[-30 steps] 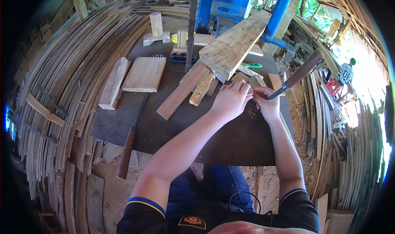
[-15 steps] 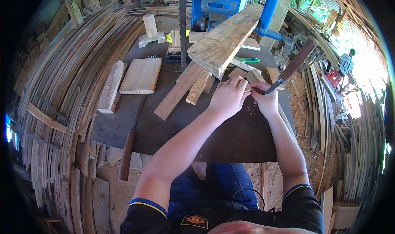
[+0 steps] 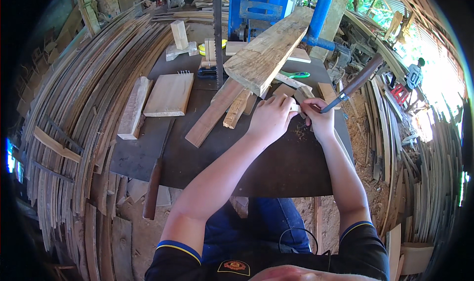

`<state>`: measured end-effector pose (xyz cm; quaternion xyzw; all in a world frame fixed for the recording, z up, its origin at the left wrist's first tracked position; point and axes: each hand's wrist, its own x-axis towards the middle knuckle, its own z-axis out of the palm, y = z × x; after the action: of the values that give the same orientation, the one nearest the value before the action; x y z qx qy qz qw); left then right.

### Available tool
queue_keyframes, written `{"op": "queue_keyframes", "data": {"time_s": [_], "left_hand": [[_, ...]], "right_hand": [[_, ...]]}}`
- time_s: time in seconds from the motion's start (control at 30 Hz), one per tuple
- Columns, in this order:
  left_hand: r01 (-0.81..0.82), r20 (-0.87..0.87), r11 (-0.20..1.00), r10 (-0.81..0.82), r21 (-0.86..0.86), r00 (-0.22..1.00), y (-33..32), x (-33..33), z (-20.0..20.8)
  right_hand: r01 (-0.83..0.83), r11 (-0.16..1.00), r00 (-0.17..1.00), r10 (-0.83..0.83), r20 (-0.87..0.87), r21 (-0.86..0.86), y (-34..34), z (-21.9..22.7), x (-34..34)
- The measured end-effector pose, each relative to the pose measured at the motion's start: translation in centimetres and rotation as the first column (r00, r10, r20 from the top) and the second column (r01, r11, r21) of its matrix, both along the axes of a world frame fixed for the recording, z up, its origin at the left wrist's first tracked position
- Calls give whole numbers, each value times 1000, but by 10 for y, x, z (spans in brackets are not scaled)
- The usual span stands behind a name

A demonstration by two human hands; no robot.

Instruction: The person uses a chisel and a mallet to carve and shape small wooden blocks on a workbench. They repeatedly strike the chisel to remove wood shavings, occasionally pausing to inspect the piece or reposition it. The task involves precise manual shaping of the wood.

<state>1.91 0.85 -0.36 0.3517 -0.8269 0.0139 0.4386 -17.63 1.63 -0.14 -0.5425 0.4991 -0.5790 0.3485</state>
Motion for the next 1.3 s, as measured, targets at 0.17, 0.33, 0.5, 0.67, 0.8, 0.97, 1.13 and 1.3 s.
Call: {"op": "queue_keyframes", "data": {"time_s": [0.17, 0.33, 0.5, 0.67, 0.8, 0.97, 1.13, 1.3], "left_hand": [[44, -98, 997, -38, 62, 994, 3, -1, 5], [78, -159, 983, -51, 166, 986, 6, 1, 8], [76, -164, 983, -49, 165, 985, 7, 2, 9], [131, -205, 977, -95, 170, 974, 3, 2, 5], [148, -192, 976, -116, 161, 974, 2, 1, 4], [139, -169, 974, -109, 177, 979, 1, 2, 3], [123, -162, 967, -88, 225, 983, 2, 2, 3], [143, -185, 952, -94, 270, 978, 4, 2, 5]], "right_hand": [[-30, 998, 1000, 30, -3, -56, 3, -1, 1], [-80, 995, 993, 75, -87, -52, 2, -4, 0], [-122, 989, 984, 110, -136, -79, 4, -5, 3], [-127, 991, 982, 119, -144, -49, 4, -3, 3], [-133, 990, 977, 124, -173, -40, 4, -2, -1], [-151, 988, 978, 144, -150, -39, 5, -1, 1], [-158, 987, 972, 152, -180, -19, 8, 4, 3], [-180, 983, 970, 174, -167, -24, 7, 4, 4]]}}
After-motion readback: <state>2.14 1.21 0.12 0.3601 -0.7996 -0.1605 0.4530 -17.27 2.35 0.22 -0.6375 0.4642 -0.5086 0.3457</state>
